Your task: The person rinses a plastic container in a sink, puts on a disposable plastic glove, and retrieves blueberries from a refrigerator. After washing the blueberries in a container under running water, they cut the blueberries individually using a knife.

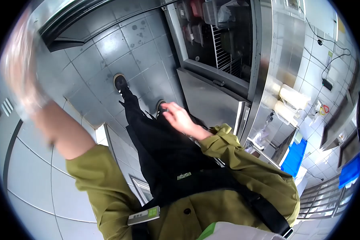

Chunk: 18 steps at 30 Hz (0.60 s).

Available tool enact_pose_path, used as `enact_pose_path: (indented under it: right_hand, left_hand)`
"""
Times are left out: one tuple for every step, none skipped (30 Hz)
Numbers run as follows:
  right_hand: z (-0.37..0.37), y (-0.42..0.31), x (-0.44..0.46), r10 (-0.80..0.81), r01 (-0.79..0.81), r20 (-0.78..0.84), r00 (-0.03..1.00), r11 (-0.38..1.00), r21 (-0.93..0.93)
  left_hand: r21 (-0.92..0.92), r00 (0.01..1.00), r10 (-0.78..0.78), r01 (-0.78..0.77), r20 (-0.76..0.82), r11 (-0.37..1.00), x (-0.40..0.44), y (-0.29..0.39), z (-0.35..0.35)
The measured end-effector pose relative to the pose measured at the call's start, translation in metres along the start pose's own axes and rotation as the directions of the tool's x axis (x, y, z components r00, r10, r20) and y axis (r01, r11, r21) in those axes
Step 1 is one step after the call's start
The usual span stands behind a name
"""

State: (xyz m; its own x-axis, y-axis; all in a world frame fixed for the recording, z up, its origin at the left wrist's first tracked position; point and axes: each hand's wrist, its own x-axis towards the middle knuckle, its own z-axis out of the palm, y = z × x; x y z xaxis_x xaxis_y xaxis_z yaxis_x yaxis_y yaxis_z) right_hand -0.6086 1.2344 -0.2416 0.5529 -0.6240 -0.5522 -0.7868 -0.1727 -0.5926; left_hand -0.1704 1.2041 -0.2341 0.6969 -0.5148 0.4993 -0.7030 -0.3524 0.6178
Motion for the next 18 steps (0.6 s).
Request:
enact_pose_path:
  right_hand:
    - [-0.004,-0.032,0.005,-0.047,0.047,0.008,0.999,0.998,0.037]
    - [-0.006,-0.056,0.012,-0.235,0.237,-0.054,0.970,0.971,0.040]
    - [-0.008,-0.078,0.016,-0.409,0.415,-0.116,0.905,0.909,0.032]
    - [-0.009,-0.100,0.018,-0.513,0.523,-0.170,0.841,0.852,0.015]
    - [-0.009,-0.120,0.019,-0.611,0.625,-0.222,0.760,0.781,-0.011]
    - [-0.007,-0.135,0.020,-0.647,0.659,-0.231,0.727,0.752,-0.030]
    - [-0.005,-0.148,0.020,-0.679,0.689,-0.238,0.695,0.723,-0.049]
    - [-0.003,-0.155,0.021,-0.692,0.677,-0.139,0.709,0.722,-0.144]
    - [0.002,-0.150,0.019,-0.678,0.663,-0.090,0.730,0.734,-0.146]
    - [0.006,-0.140,0.013,-0.656,0.650,0.013,0.755,0.745,-0.149]
    - [0.008,-0.132,0.011,-0.622,0.631,0.107,0.776,0.759,-0.162]
    - [0.011,-0.132,0.011,-0.627,0.634,0.097,0.773,0.757,-0.159]
    - [0.011,-0.136,0.010,-0.612,0.622,0.128,0.781,0.780,-0.070]
    - [0.012,-0.141,0.009,-0.601,0.607,0.161,0.783,0.795,0.019]
    - [0.011,-0.146,0.010,-0.591,0.583,0.193,0.783,0.806,0.104]
    - [0.011,-0.154,0.013,-0.608,0.592,0.210,0.766,0.794,0.141]
    - [0.019,-0.154,0.016,-0.615,0.592,0.230,0.754,0.788,0.167]
    - [0.029,-0.154,0.021,-0.653,0.623,0.208,0.728,0.757,0.198]
  left_hand:
    - [-0.063,0.995,-0.041,0.035,-0.094,0.997,-0.015,0.011,-0.009]
    - [-0.132,0.978,-0.100,0.076,-0.183,0.988,-0.032,0.023,-0.017]
    - [-0.195,0.953,-0.160,0.112,-0.256,0.975,-0.053,0.036,-0.025]
    - [-0.241,0.925,-0.219,0.146,-0.310,0.960,-0.076,0.050,-0.030]
    - [-0.279,0.905,-0.275,0.187,-0.323,0.942,-0.102,0.065,-0.033]
    - [-0.311,0.887,-0.346,0.250,-0.306,0.917,-0.131,0.080,-0.034]
    - [-0.355,0.859,-0.449,0.351,-0.247,0.866,-0.167,0.097,-0.033]
    - [-0.430,0.769,-0.626,0.525,-0.131,0.735,-0.204,0.109,-0.030]
    - [-0.358,0.714,-0.700,0.646,-0.028,0.674,-0.214,0.118,-0.037]
    - [-0.264,0.646,-0.760,0.748,0.076,0.609,-0.224,0.126,-0.044]
    - [-0.043,0.632,-0.757,0.771,0.167,0.635,-0.226,0.130,-0.049]
    - [-0.080,0.692,-0.692,0.717,0.208,0.693,-0.233,0.127,-0.048]
    - [-0.226,0.724,-0.644,0.690,0.248,0.688,-0.248,0.118,-0.042]
    - [-0.455,0.577,-0.724,0.797,0.378,0.397,-0.249,0.114,-0.043]
    - [-0.601,0.439,-0.722,0.798,0.535,0.040,-0.247,0.112,-0.045]
    - [-0.655,0.203,-0.828,0.718,0.522,-0.236,-0.244,0.112,-0.048]
    - [-0.528,-0.086,-0.837,0.741,0.540,-0.416,-0.215,0.116,-0.054]
    - [-0.638,-0.086,-0.793,0.546,0.603,-0.544,-0.222,0.112,-0.058]
